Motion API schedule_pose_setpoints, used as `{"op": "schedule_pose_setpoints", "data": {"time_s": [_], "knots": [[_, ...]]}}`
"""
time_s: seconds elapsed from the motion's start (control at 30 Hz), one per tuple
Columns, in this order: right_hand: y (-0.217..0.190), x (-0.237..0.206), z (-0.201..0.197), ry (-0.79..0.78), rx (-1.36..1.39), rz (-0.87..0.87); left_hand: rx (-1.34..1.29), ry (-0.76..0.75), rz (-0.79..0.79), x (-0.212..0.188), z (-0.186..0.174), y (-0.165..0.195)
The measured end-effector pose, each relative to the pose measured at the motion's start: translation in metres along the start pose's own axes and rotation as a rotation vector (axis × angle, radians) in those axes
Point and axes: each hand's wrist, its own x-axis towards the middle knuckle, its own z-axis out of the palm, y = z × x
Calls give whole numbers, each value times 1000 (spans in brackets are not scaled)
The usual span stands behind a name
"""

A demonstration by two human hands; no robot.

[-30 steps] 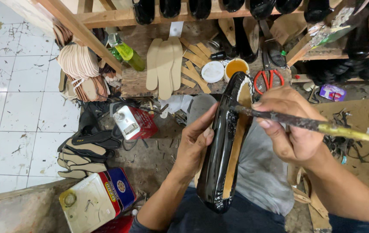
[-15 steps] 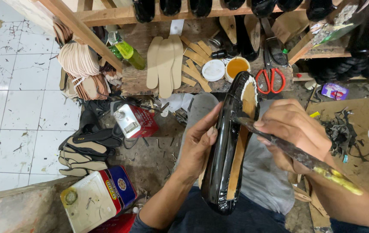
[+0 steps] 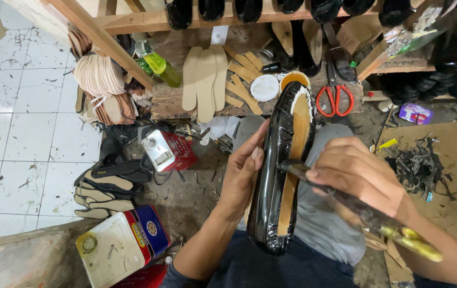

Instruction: The person dips a brush into a pot of glue and spreads the glue along the sole edge of a black shoe, then places the shoe on a wooden shelf rack. They take another shoe from the rack and continue brushing glue over its sole edge.

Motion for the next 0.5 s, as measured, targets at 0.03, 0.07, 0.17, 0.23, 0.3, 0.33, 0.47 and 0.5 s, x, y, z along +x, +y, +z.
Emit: {"op": "schedule_pose_setpoints", "data": {"time_s": [0.03, 0.07, 0.17, 0.23, 0.3, 0.33, 0.47, 0.5], "knots": [[0, 0, 1, 24, -35, 0, -6, 0, -4, -1, -1, 0], [1, 0, 2, 48, -72, -1, -11, -3, -7, -2, -2, -2], [-2, -5, 2, -48, 23, 38, -14, -1, 18, 0, -10, -8], [-1, -9, 3, -53, 85, -33, 6, 21, 27, -1, -16, -12], [-1, -12, 4, -46, 75, -49, 39, 40, 19, -1, -21, -14], [-1, -13, 3, -34, 35, -31, 16, 25, 31, 0, -23, -15], [2, -9, -2, -103, 44, -67, -17, -6, 45, 3, -20, -15], [2, -7, -3, -98, 49, -68, -6, -2, 50, 4, -19, -13]]}}
